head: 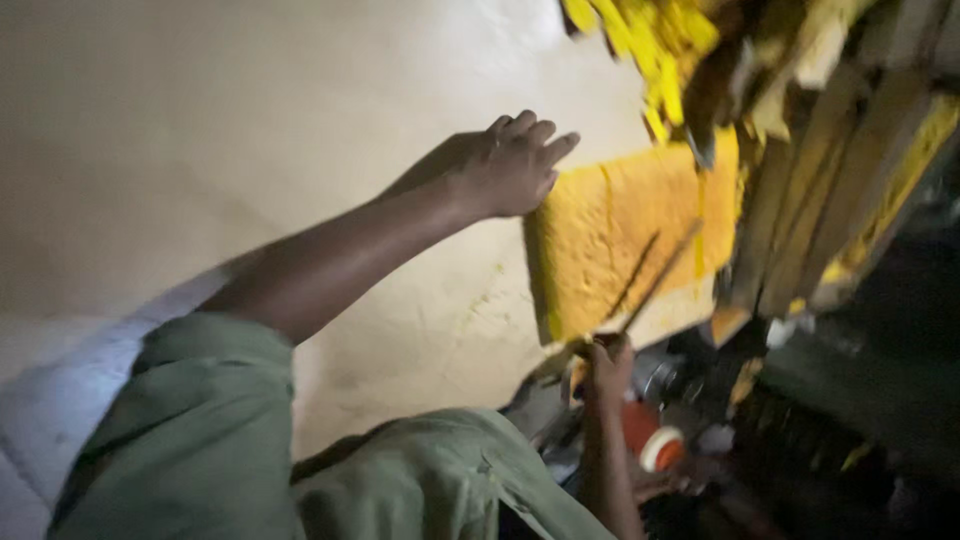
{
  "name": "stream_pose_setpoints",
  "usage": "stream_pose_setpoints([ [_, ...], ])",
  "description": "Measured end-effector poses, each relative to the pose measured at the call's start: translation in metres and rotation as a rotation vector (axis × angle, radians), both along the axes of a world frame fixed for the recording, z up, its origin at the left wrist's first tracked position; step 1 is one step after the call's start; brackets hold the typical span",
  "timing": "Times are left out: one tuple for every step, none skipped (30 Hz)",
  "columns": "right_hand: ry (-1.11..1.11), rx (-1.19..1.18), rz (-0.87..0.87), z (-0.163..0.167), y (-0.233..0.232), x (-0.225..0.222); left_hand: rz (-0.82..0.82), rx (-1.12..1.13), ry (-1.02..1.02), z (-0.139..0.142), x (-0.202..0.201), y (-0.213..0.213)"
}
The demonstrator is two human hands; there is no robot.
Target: The person slices a yellow rectangular food block into thin strips using a long knife on a white countertop. They repeatedly reposition the block, cut it, and move the sliced pieces aside. The person also handles a metal tray containing a yellow sheet and places it on the counter.
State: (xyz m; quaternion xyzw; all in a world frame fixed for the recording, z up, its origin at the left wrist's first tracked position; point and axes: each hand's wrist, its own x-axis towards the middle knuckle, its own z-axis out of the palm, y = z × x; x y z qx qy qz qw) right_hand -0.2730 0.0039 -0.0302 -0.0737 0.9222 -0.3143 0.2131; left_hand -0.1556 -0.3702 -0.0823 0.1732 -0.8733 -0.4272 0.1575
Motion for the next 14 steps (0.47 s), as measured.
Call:
stream_pose_setpoints([
  [-0.082, -0.125, 0.008, -0.006, 0.008, 0.000, -0.040, 0.087, -0.070, -0.002, -0.027, 0.015],
  [-0.131, -0.299, -0.033, -0.017, 0.014, -0.002, -0.018, 0.129, -0.086, -0.004, -0.050, 0.033],
  [-0.181, -0.477, -0.064, -0.025, 0.019, -0.007, 0.013, 0.168, -0.104, -0.004, -0.067, 0.052],
  [-0.134, -0.427, -0.039, -0.027, 0.022, -0.011, 0.056, 0.204, -0.125, 0.001, -0.075, 0.070],
  [-0.092, -0.380, -0.010, -0.031, 0.024, -0.017, 0.113, 0.145, -0.150, 0.004, -0.076, 0.085],
  [-0.050, -0.338, 0.019, -0.035, 0.030, -0.022, 0.171, 0.081, -0.172, 0.004, -0.067, 0.103],
  [0.027, -0.240, 0.139, -0.037, 0.033, -0.030, 0.232, 0.010, -0.190, 0.004, -0.057, 0.116],
  [0.108, -0.142, 0.258, -0.039, 0.038, -0.039, 0.274, 0.030, -0.193, 0.004, -0.039, 0.128],
  [0.188, -0.038, 0.378, -0.041, 0.047, -0.041, 0.320, 0.055, -0.199, 0.004, -0.010, 0.142],
  [0.312, -0.117, 0.497, -0.043, 0.055, -0.034, 0.384, 0.005, -0.213, 0.005, 0.024, 0.160],
  [0.434, -0.196, 0.626, -0.046, 0.064, -0.028, 0.457, -0.038, -0.230, 0.005, 0.057, 0.180],
  [0.550, -0.288, 0.758, -0.051, 0.067, -0.019, 0.520, -0.029, -0.241, 0.006, 0.095, 0.199],
  [0.359, -0.228, 0.756, -0.054, 0.069, -0.006, 0.581, -0.024, -0.247, 0.008, 0.133, 0.217],
  [0.176, -0.159, 0.758, -0.056, 0.072, 0.006, 0.646, -0.033, -0.248, 0.012, 0.168, 0.234],
])
